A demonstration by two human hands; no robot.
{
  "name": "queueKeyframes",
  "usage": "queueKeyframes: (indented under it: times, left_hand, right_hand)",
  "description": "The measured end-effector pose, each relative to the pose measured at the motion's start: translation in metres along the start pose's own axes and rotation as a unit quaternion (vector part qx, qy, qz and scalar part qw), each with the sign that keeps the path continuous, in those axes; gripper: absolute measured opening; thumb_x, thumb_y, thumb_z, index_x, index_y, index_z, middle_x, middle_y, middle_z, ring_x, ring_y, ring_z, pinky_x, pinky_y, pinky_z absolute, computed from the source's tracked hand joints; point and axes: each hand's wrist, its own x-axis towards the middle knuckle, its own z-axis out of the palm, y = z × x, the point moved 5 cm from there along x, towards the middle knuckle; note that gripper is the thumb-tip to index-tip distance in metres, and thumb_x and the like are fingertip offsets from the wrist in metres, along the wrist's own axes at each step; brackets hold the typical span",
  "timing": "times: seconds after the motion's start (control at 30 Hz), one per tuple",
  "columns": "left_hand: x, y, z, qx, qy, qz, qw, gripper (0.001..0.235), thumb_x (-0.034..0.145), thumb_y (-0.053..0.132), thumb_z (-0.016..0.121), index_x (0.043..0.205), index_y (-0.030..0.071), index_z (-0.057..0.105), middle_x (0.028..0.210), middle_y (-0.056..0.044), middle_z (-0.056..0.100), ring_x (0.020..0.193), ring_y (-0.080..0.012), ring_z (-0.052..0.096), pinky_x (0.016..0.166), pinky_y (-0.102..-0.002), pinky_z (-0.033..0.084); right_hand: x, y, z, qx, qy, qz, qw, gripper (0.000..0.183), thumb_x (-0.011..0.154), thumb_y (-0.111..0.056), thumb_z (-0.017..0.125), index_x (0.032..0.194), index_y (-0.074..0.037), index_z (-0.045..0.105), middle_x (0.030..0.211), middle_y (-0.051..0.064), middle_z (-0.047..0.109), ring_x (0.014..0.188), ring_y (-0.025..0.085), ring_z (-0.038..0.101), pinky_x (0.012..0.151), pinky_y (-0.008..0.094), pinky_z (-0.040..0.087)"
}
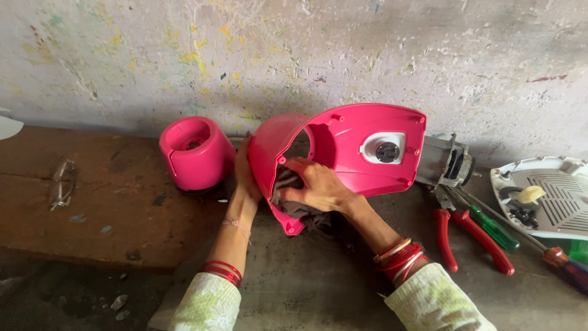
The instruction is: The person wipes the inside and outside of a disassembled pink blender housing with a cloth and then fits a pink motor-base piece onto it.
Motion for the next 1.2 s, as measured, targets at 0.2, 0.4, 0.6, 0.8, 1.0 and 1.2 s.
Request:
queueKeyframes:
  times: [0.2, 0.4, 0.6, 0.8, 1.0, 1.2]
  left_hand:
    - [0.002, 0.0, -0.001, 0.001, -0.043, 0.002, 0.999, 0.05, 0.107, 0.047, 0.05, 0.126, 0.003, 0.067, 0.117, -0.011, 0.072, 0.101, -0.0253, 0.068, 0.09, -0.043, 0.054]
    - [0.001, 0.001, 0.001, 0.005, 0.012, 0.018, 1.0, 0.049, 0.104, 0.042, 0.047, 0.128, 0.003, 0.065, 0.124, -0.011, 0.071, 0.111, -0.0235, 0.069, 0.1, -0.04, 0.054]
    - [-0.005, 0.001, 0.011, 0.002, 0.008, 0.02, 1.0, 0.051, 0.104, 0.043, 0.047, 0.127, 0.001, 0.065, 0.123, -0.013, 0.071, 0.111, -0.025, 0.069, 0.101, -0.04, 0.054]
    - [-0.006, 0.005, 0.01, 0.005, 0.033, 0.024, 0.999, 0.051, 0.104, 0.043, 0.046, 0.125, 0.002, 0.066, 0.121, -0.013, 0.072, 0.109, -0.0246, 0.069, 0.098, -0.04, 0.054]
    - [0.002, 0.001, 0.0, 0.011, 0.009, 0.017, 1.0, 0.051, 0.103, 0.044, 0.046, 0.124, 0.002, 0.067, 0.119, -0.011, 0.073, 0.107, -0.0231, 0.069, 0.098, -0.039, 0.054]
    - [0.003, -0.002, -0.007, 0.004, -0.011, 0.015, 1.0, 0.049, 0.106, 0.044, 0.046, 0.123, 0.003, 0.068, 0.117, -0.011, 0.073, 0.106, -0.0235, 0.069, 0.097, -0.04, 0.053]
  right_hand:
    - [-0.002, -0.009, -0.014, 0.017, 0.012, 0.052, 0.998, 0.054, 0.069, -0.029, 0.074, 0.119, -0.008, 0.074, 0.099, 0.02, 0.077, 0.092, 0.037, 0.074, 0.087, 0.044, 0.057]
    - [-0.025, 0.007, -0.075, 0.167, 0.31, 0.005, 0.936, 0.029, 0.084, -0.016, 0.058, 0.104, -0.001, 0.073, 0.084, 0.016, 0.077, 0.074, 0.022, 0.072, 0.07, 0.033, 0.058]
    - [-0.044, -0.007, -0.09, -0.018, 0.461, -0.077, 0.884, 0.017, 0.097, -0.008, 0.06, 0.106, -0.001, 0.073, 0.091, 0.016, 0.073, 0.075, 0.023, 0.067, 0.075, 0.037, 0.054]
    - [-0.038, -0.009, -0.091, 0.03, 0.467, -0.016, 0.884, 0.016, 0.096, -0.015, 0.062, 0.098, -0.005, 0.074, 0.089, 0.01, 0.074, 0.074, 0.025, 0.065, 0.07, 0.039, 0.051]
    - [-0.008, -0.008, -0.045, -0.103, 0.177, -0.025, 0.979, 0.049, 0.078, -0.046, 0.078, 0.11, -0.009, 0.076, 0.099, 0.017, 0.075, 0.091, 0.038, 0.072, 0.072, 0.05, 0.056]
    - [-0.005, -0.007, -0.017, -0.132, 0.106, -0.016, 0.985, 0.044, 0.083, -0.043, 0.078, 0.12, -0.019, 0.071, 0.1, 0.016, 0.076, 0.093, 0.037, 0.073, 0.078, 0.047, 0.057]
